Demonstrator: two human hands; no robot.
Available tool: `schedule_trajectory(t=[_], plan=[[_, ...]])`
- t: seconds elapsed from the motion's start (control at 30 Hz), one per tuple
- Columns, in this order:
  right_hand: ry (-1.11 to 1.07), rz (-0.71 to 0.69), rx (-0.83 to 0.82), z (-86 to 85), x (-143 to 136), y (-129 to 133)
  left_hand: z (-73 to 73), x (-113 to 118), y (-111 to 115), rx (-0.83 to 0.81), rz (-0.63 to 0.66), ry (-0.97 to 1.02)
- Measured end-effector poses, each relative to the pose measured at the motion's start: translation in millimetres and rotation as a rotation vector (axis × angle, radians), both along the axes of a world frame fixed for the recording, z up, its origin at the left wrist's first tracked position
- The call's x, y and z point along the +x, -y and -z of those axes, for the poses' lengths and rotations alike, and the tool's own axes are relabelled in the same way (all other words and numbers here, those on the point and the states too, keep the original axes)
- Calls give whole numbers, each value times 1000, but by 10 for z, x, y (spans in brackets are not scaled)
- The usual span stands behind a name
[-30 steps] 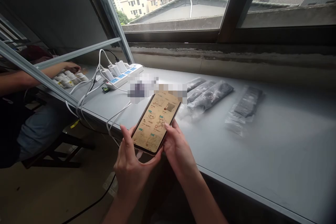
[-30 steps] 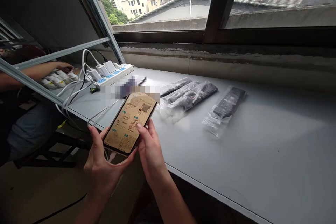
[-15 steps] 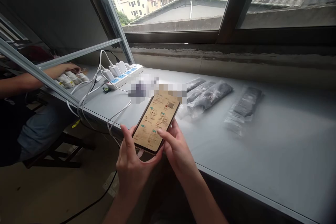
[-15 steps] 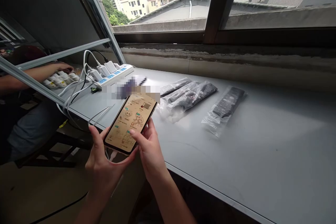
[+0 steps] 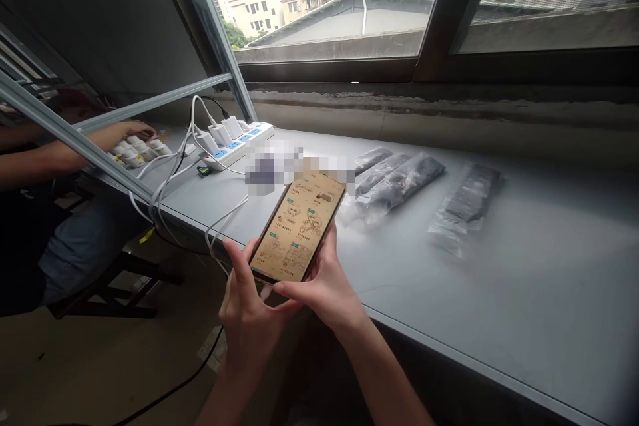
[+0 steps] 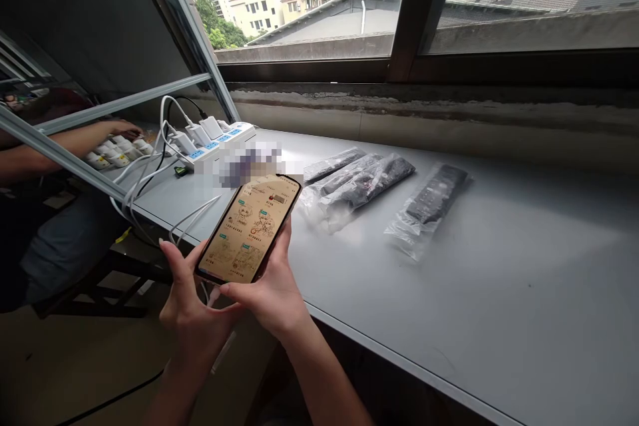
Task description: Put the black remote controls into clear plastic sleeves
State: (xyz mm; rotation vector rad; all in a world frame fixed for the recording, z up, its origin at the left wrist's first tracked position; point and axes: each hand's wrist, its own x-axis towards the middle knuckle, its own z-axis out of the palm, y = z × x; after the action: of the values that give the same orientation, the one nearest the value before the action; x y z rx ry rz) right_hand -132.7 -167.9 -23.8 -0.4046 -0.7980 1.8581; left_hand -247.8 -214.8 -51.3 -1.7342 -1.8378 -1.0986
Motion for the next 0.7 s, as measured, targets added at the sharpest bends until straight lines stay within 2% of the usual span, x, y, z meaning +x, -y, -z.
schedule_trajectory(t=[0.17, 0.37, 0.7], plan=[[61, 8, 14, 1, -1, 3, 5, -5, -11, 34, -10, -29], [24, 108, -43, 54, -11, -3, 1, 31, -37, 67, -42, -81], [-89, 78, -145, 49, -14, -5, -3, 40, -36, 59, -55, -86]])
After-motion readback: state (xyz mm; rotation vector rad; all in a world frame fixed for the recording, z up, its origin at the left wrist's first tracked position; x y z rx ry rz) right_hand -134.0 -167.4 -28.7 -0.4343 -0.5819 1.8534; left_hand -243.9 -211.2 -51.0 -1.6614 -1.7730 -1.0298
